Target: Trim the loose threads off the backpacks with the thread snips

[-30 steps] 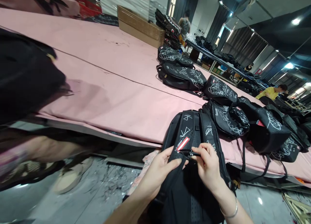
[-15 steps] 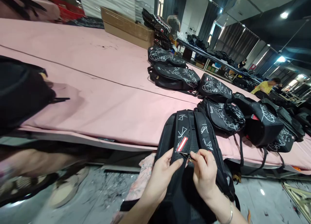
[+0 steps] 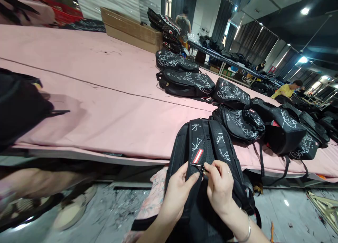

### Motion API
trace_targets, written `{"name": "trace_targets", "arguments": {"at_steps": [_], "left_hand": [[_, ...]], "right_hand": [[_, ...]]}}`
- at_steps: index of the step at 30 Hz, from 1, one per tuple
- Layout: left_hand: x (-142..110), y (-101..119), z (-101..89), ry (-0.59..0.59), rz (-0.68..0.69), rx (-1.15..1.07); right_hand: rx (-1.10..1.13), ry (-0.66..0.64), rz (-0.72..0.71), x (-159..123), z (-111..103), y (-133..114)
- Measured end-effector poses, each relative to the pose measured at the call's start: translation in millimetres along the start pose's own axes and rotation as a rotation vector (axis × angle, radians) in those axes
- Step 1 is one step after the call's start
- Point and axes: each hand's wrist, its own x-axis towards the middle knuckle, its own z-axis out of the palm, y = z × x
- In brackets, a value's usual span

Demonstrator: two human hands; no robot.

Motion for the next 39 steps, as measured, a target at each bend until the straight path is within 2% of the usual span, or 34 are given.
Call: {"name": "trace_targets", "arguments": {"at_steps": [3,5,9,13,16,20,24,26,28,30,33,37,39], "left_hand": [[-0.2,-2.8,-2.5,0.011,0.016,0.005],[1.3,-5.6,-8.8,0.062,0.053,0.013],[9.4,-10.3,-33.4,0.166,0.118,0.168],[21.0,-19.1,-67.5,0.217,0.05,0.319],[29.0,-32.9,-93.4,0.22,0.019,0.433],[36.8,-45.7,-125.9,0.326,0.01,0.564],[39.4,-32.0,-154.9,0.428,-0.052,0.586],[38.4,-17.1,-163.8,0.532,0.036,0.809],[36.8,-2.5,-165.6,0.565,0.227,1.079],[35.8,7.3,-159.5,0.47,0.337,1.196],[37.3,8.0,-140.9,0.32,0.281,1.158],[47.0,-10.0,-121.2,0.194,0.391,1.055],[51.2,-18.0,-118.7,0.146,0.237,1.024]], "right_hand": [[0.218,-0.04,0.125,2.8,2.5,3.9],[0.401,-0.04,0.242,4.2,3.8,6.8],[0.598,-0.031,0.481,1.9,5.6,11.9],[0.655,-0.087,0.616,-6.8,9.1,18.5],[0.679,-0.112,0.657,-14.4,12.4,24.3],[0.671,-0.113,0.68,-24.5,10.5,33.9],[0.634,-0.112,0.74,-37.4,-3.1,50.4],[0.632,-0.112,0.766,-45.3,-12.2,59.7],[0.621,-0.111,0.783,-53.4,-20.8,67.6],[0.608,-0.1,0.802,-61.0,-28.1,73.2],[0.593,-0.073,0.83,-70.3,-37.8,80.1],[0.511,-0.034,0.832,-81.8,-52.1,100.4],[0.459,-0.012,0.85,-91.0,-58.5,117.9]]}}
